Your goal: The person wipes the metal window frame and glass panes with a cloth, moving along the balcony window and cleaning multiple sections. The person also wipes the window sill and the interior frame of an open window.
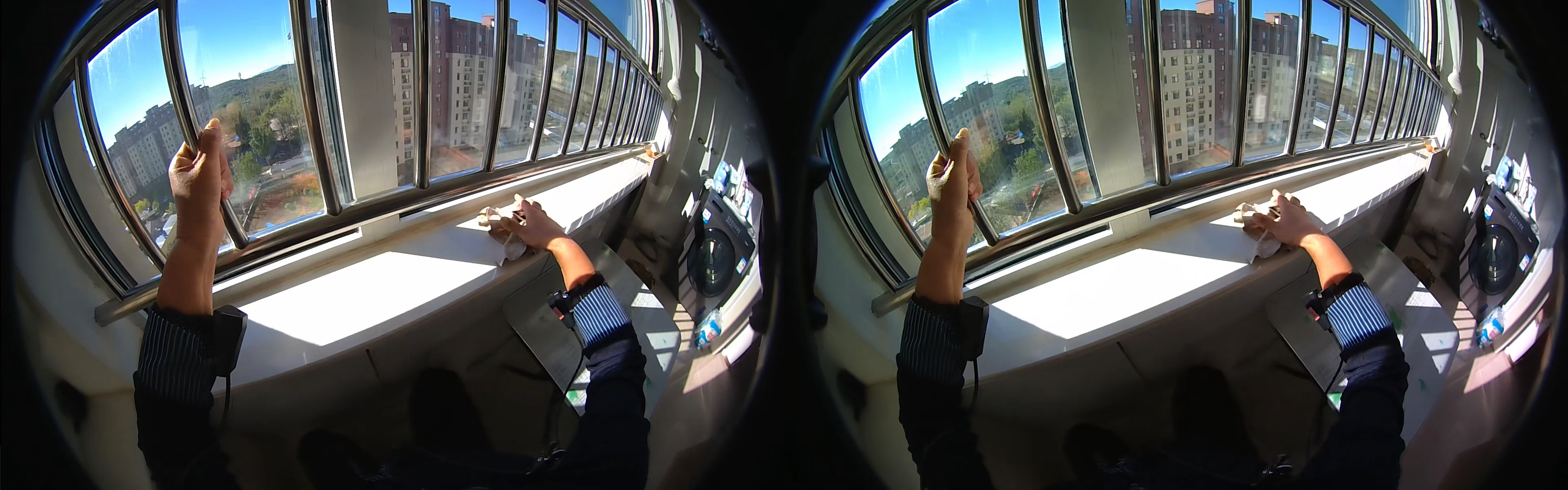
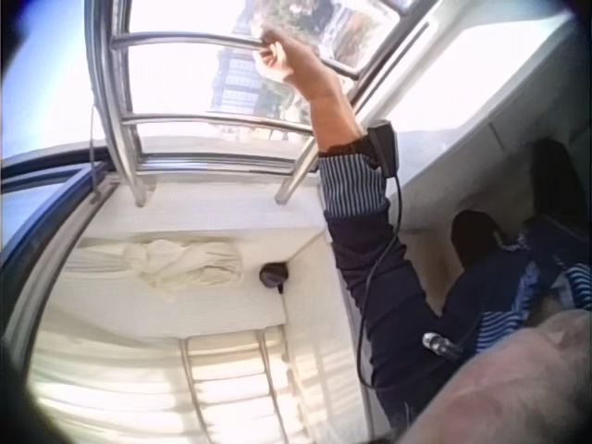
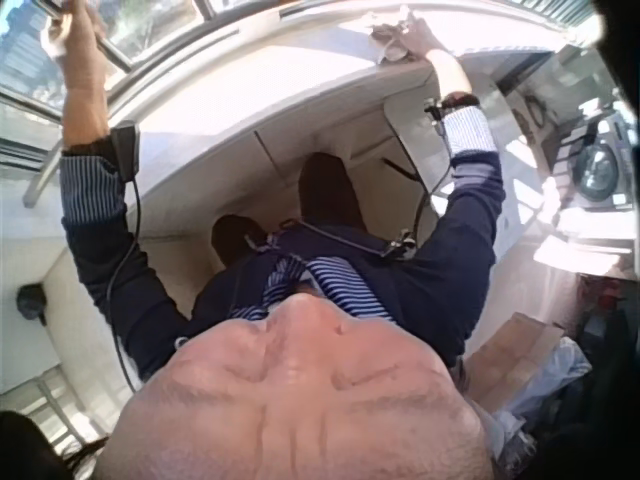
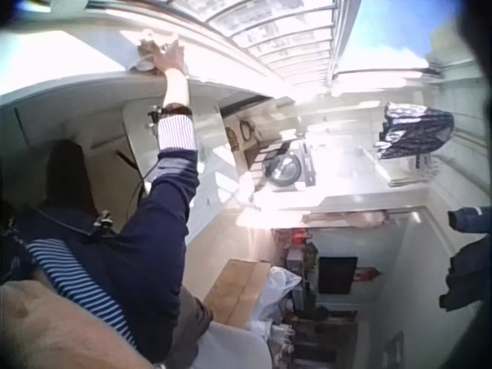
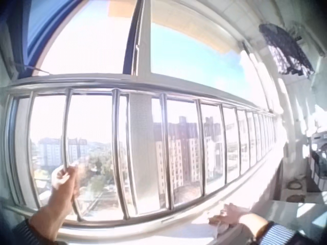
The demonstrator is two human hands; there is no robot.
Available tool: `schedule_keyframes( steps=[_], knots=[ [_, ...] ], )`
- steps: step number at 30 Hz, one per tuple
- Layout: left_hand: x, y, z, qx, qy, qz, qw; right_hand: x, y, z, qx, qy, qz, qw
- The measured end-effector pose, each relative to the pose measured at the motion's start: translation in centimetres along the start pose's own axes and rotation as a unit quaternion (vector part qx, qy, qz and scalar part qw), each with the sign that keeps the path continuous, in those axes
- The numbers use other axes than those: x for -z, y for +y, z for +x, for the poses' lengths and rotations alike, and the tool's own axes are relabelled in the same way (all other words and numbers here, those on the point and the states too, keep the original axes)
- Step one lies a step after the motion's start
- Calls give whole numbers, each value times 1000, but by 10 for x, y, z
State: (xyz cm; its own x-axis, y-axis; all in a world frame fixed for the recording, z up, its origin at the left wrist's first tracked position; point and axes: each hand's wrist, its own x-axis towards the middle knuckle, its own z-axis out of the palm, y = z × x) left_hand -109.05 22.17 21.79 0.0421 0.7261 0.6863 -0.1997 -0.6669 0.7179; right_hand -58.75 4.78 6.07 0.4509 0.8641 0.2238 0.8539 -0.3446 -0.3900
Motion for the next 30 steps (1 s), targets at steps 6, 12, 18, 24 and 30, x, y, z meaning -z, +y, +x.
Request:
schedule_keyframes(
  steps=[6, 12, 18, 24, 30],
  knots=[
    [4, -2, 2, 6, -3, 26, 1000, -72, -180, -44, 284, -125, 33, 950],
    [5, 3, 0, 7, -25, 35, 999, -78, -187, -70, 460, -121, 325, 817],
    [0, 3, -4, 3, -6, 47, 999, 14, 54, 27, -45, 183, 203, 961],
    [2, 16, -5, 24, -33, 120, 992, -34, 61, 63, 48, 9, -80, 996],
    [37, 43, -29, 4, -81, 296, 952, -85, -148, -24, 156, -72, -132, 976]
  ],
)
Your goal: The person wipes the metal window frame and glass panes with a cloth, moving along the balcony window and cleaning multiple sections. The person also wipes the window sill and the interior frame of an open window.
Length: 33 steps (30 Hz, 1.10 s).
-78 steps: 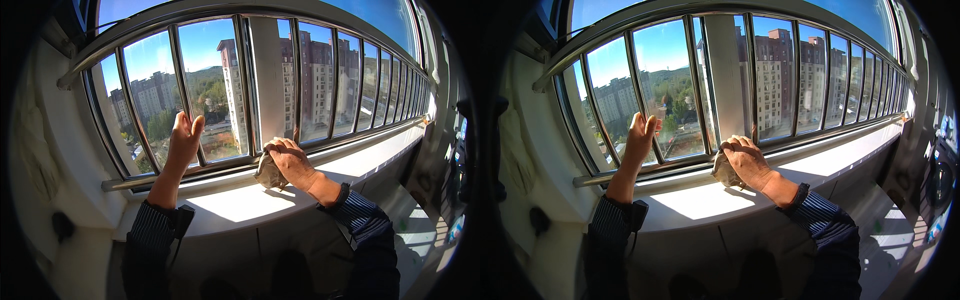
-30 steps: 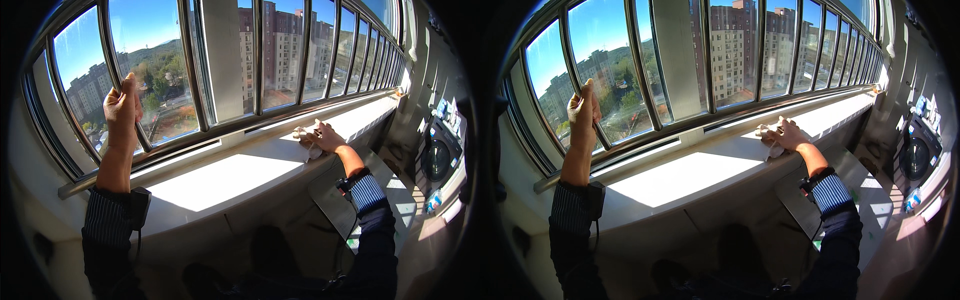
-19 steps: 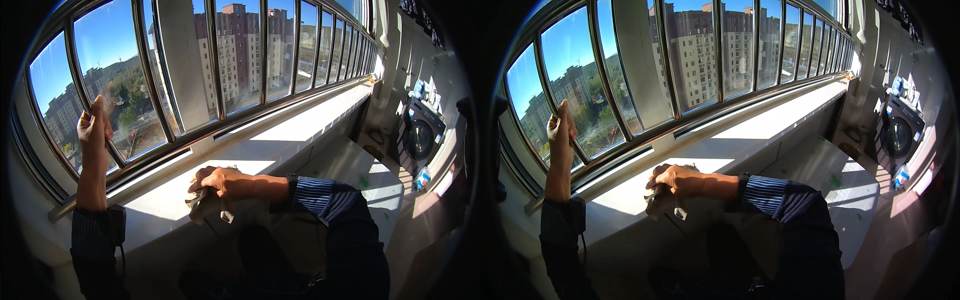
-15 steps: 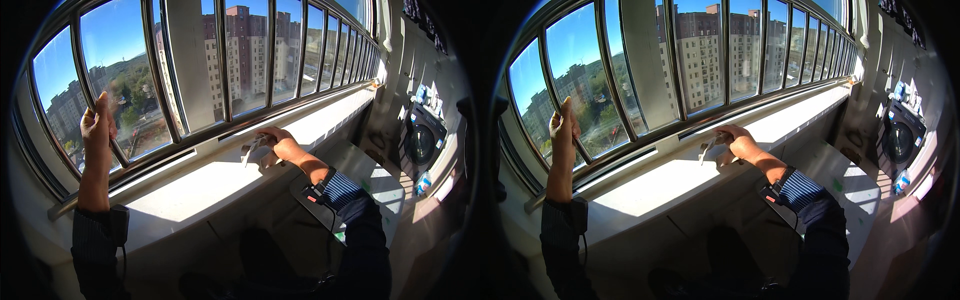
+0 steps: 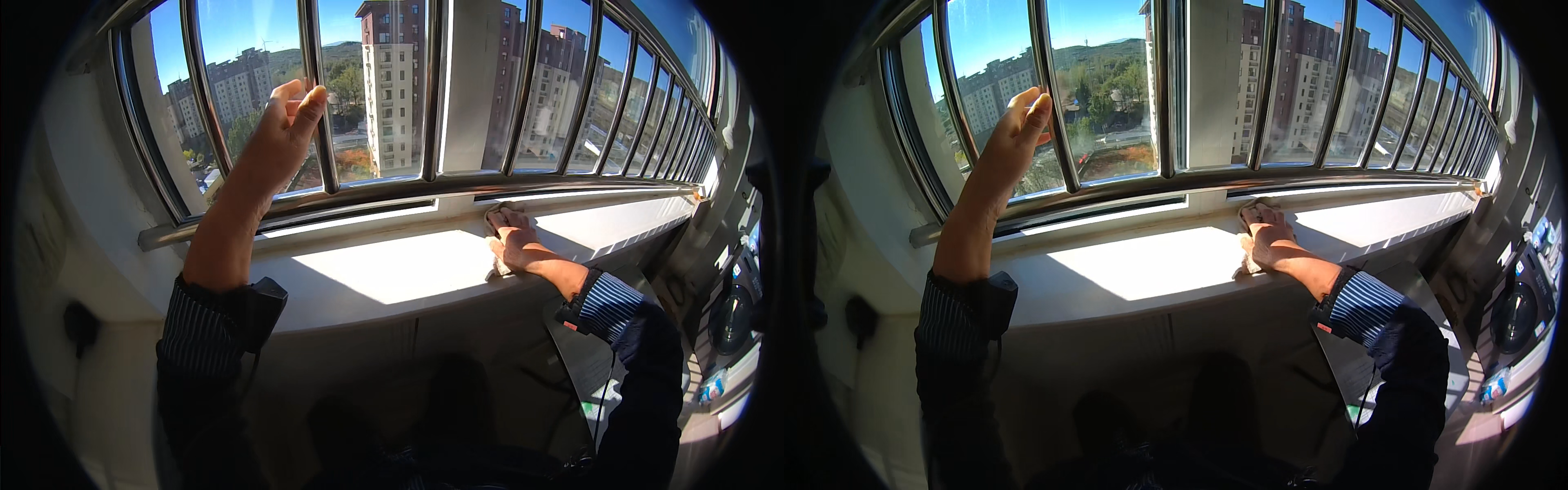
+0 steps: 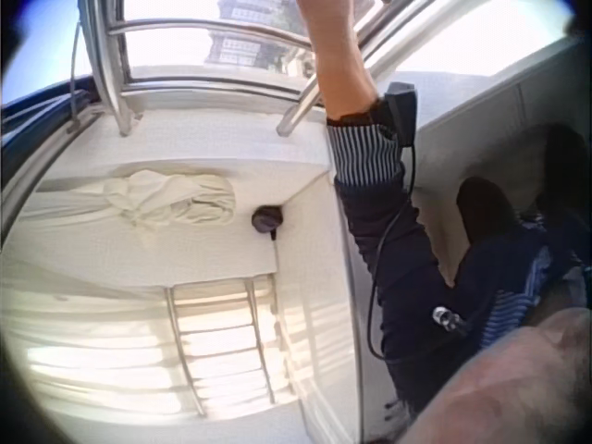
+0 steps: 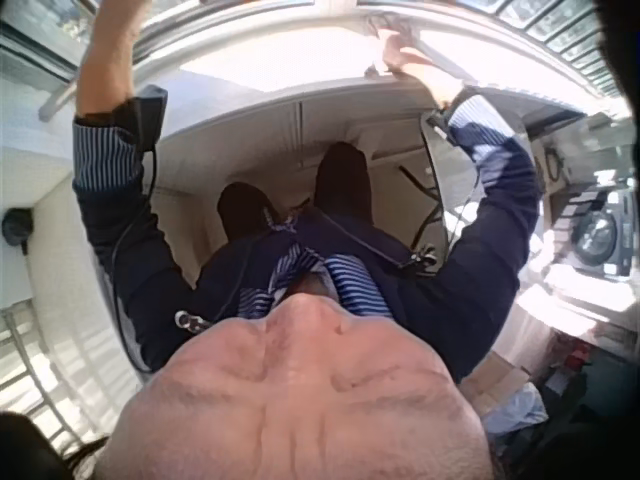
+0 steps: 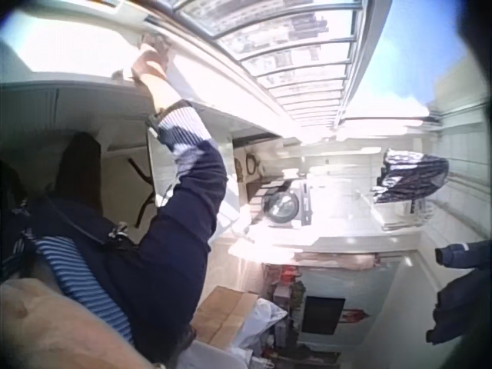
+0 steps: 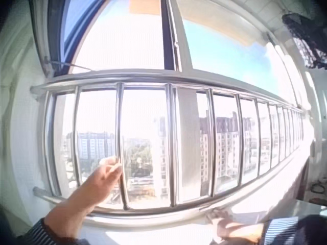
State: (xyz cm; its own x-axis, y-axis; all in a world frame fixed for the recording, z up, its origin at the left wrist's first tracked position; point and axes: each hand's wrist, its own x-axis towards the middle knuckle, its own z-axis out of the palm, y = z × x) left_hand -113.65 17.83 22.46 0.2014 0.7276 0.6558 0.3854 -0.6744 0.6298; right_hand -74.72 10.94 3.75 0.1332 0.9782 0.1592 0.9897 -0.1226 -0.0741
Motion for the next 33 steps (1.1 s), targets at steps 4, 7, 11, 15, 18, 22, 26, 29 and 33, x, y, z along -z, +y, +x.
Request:
schedule_keyframes(
  steps=[4, 7, 11, 15, 18, 22, 26, 29, 33],
  knots=[
    [61, -8, -72, -59, 88, 36, 994, 0, -131, -10, 81, -27, 35, 996],
    [102, -8, -125, -14, 146, 0, 989, -13, -230, -6, 119, -2, 90, 989],
    [120, -1, -165, 39, 230, -14, 972, -24, -369, -27, 279, -10, 121, 953],
    [122, 10, -193, -45, 246, 7, 968, -14, -461, -68, 463, -83, 240, 849],
    [133, 19, -218, -80, 278, 24, 957, -2, -460, -92, 525, -209, 425, 707],
    [151, 11, -261, -62, 333, 64, 939, 22, -353, -77, 504, -67, 533, 677],
    [170, -18, -304, -8, 324, 122, 938, 47, -202, -24, 172, -87, 522, 831],
    [172, -39, -338, 56, 335, 119, 933, 34, -137, -14, 71, 10, 227, 971],
    [169, -55, -370, 135, 339, 124, 923, 0, -165, -8, 123, 11, 69, 990]
  ],
)
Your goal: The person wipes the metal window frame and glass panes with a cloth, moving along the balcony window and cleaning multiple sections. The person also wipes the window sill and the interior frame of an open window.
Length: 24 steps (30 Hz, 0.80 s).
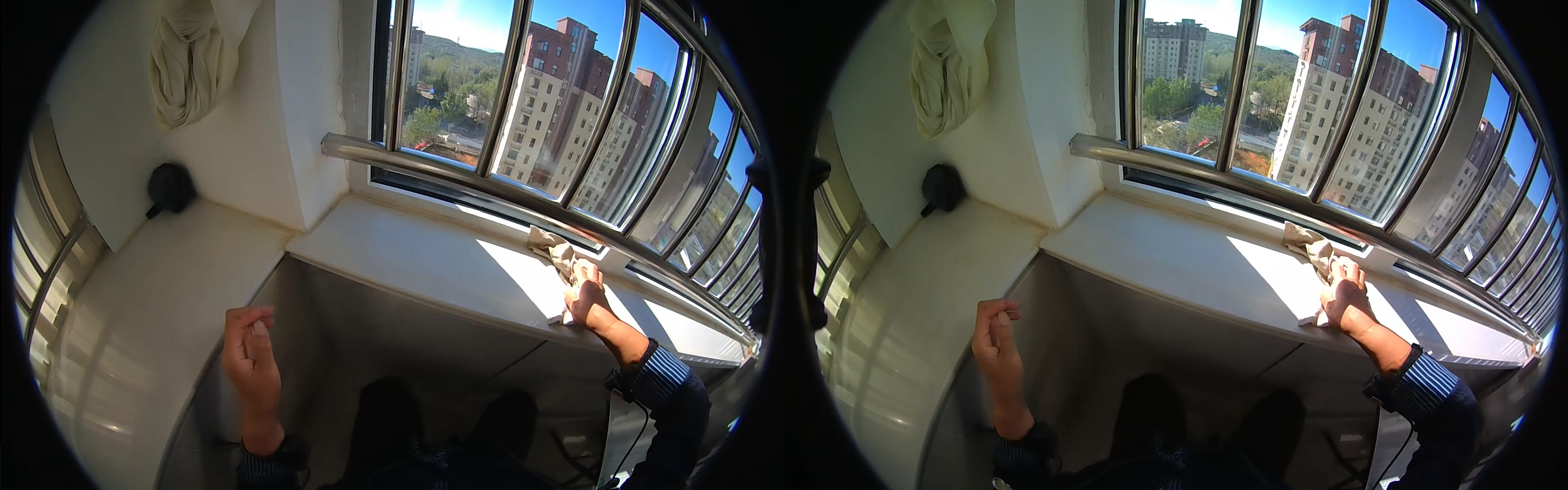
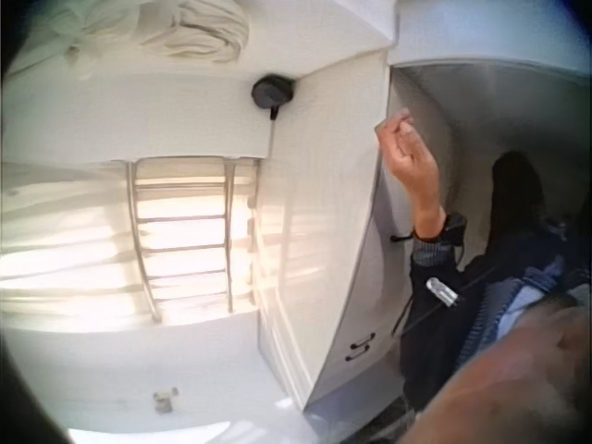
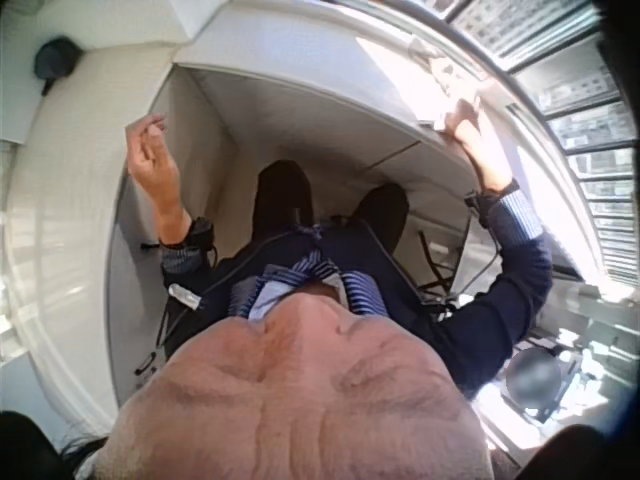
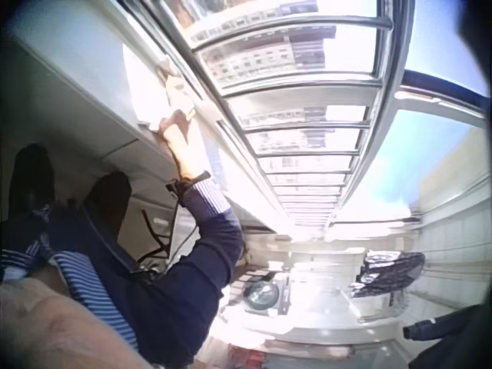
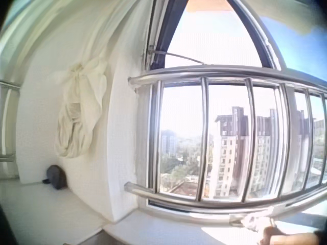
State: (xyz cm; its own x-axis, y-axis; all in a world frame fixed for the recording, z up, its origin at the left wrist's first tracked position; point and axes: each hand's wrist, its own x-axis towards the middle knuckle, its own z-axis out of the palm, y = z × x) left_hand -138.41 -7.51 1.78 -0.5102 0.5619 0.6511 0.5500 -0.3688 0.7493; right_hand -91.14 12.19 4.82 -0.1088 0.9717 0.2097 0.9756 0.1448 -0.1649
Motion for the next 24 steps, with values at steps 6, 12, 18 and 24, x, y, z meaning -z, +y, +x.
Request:
schedule_keyframes(
  steps=[6, 12, 18, 24],
  knots=[
    [12, -8, -19, -34, 5, 28, 999, -65, -198, 69, 186, -11, 16, 982],
    [25, 0, -38, 20, 22, -6, 1000, -86, -351, 108, 214, -70, 13, 974],
    [30, 6, -39, -41, 20, 35, 998, -50, -346, 34, 500, -148, 182, 834],
    [68, 17, -36, -53, 95, 84, 990, -29, -331, 74, 469, -78, 385, 791]
  ],
)
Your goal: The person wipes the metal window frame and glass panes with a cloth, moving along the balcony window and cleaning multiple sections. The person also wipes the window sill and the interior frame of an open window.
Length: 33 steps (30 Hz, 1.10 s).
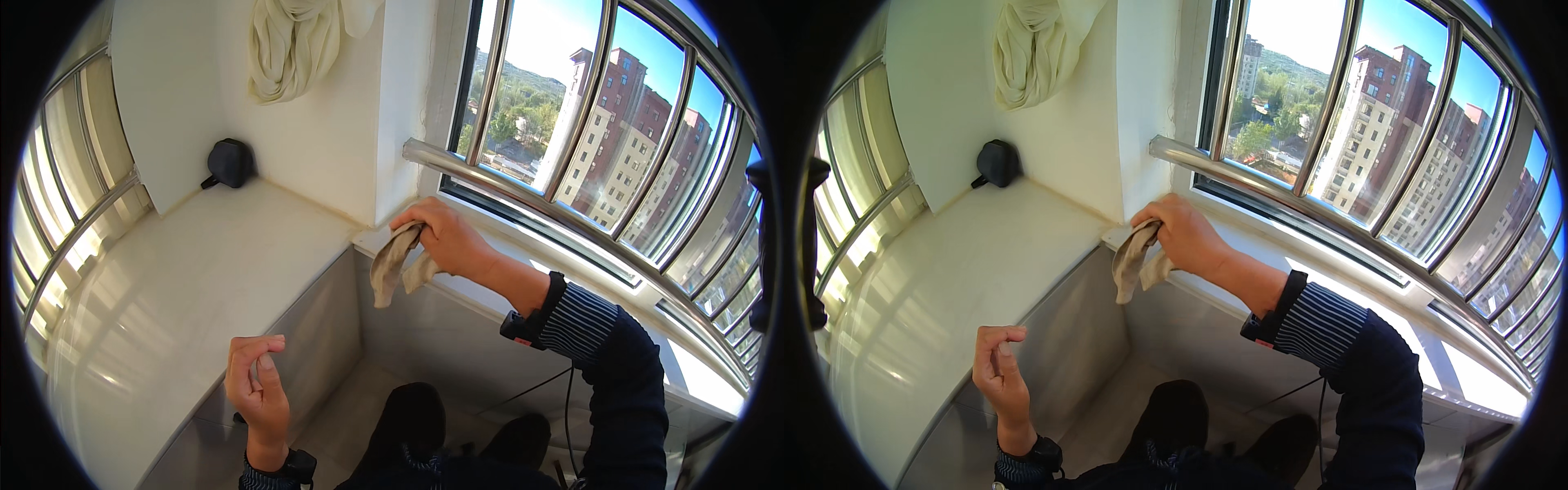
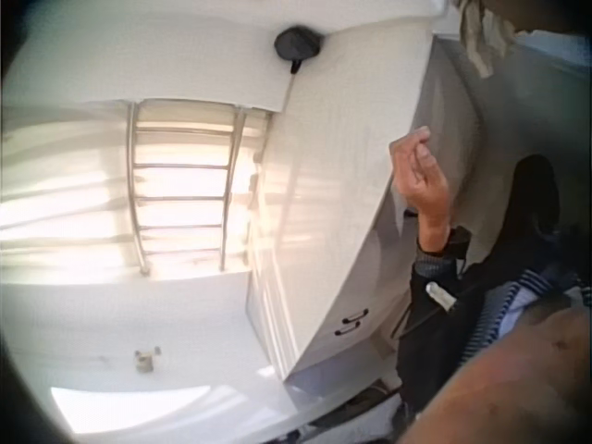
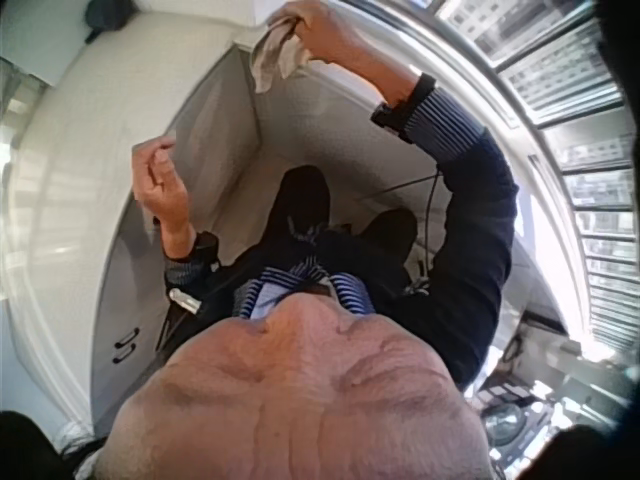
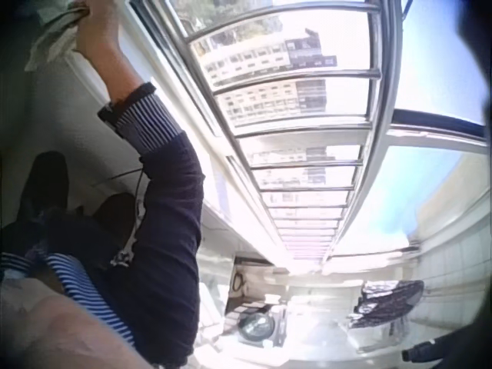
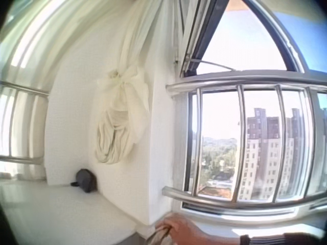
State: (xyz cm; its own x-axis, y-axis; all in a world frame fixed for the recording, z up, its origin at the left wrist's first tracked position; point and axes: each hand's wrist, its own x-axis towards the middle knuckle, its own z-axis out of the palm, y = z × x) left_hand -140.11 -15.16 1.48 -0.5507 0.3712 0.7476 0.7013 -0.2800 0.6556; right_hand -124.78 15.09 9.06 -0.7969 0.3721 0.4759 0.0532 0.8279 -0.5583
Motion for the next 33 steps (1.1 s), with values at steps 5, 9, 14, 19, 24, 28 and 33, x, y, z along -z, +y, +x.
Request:
schedule_keyframes(
  steps=[5, 9, 14, 19, 24, 28, 33],
  knots=[
    [35, -6, 8, -61, 21, 189, 980, -8, 72, 38, -225, 59, -266, 936],
    [61, -16, 13, -65, 48, 292, 953, -44, 89, 56, -278, -37, -423, 862],
    [68, -23, 14, -8, 13, 359, 933, -36, 43, 41, -240, -99, -310, 915],
    [70, -15, 13, -27, 8, 363, 932, -49, -40, -3, 69, -244, -67, 965],
    [85, -10, 17, -45, 24, 411, 910, -81, -63, 72, 208, -87, -67, 972],
    [90, -18, 23, -32, 14, 477, 878, -126, -33, 173, 225, 0, -132, 965],
    [93, -21, 21, 40, -4, 462, 886, -190, 24, 199, 234, -68, -343, 907]
  ],
)
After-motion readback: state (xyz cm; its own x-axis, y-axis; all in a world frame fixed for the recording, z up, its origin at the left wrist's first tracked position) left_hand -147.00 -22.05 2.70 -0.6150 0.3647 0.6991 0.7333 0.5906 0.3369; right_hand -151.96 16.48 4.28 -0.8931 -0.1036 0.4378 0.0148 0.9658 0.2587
